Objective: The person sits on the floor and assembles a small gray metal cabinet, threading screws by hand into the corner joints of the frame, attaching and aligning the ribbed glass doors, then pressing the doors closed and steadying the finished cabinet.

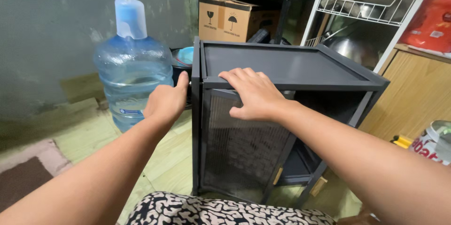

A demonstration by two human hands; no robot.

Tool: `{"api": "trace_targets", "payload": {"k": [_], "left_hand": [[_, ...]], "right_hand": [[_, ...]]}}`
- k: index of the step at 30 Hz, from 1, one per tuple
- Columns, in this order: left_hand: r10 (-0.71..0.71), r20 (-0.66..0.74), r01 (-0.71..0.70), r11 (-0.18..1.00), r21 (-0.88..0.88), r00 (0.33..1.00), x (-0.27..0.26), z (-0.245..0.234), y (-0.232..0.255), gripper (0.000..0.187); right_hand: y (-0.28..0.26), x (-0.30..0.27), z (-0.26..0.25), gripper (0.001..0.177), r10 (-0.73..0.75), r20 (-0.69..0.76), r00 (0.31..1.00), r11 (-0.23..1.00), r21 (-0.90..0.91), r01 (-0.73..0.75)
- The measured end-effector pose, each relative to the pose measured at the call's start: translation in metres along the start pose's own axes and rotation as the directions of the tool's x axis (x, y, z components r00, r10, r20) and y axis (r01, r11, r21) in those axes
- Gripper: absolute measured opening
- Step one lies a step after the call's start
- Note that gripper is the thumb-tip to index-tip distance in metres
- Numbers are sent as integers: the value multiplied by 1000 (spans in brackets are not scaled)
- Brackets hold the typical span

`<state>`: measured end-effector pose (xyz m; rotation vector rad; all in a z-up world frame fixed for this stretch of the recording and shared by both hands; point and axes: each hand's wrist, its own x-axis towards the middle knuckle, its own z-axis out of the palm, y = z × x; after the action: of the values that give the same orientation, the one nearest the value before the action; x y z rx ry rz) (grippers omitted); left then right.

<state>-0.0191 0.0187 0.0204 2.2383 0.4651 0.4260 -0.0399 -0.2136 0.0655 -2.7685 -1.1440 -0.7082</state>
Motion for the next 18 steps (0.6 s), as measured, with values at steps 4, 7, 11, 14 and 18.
{"api": "trace_targets", "payload": {"k": [4,7,11,14,18], "left_hand": [[-111,173,155,951,-266,979,5,8,7,72],[-254,276,362,800,-479,927,6,16,12,52],[-353,418,538,671,-511,837,8,10,13,44],[-369,494,604,621,-499,787,4,4,12,48],[-405,604,714,533,-454,687,-5,8,20,53]], "right_hand": [[-1,0,0,86,29,28,999,1000,1,-30],[0,-1,0,86,24,16,1000,1000,-6,-24],[0,-2,-1,85,16,5,1000,1000,-4,-16],[-1,-2,-1,84,18,0,1000,1000,-2,-18],[0,-3,-1,84,24,4,1000,1000,-4,-24]]}}
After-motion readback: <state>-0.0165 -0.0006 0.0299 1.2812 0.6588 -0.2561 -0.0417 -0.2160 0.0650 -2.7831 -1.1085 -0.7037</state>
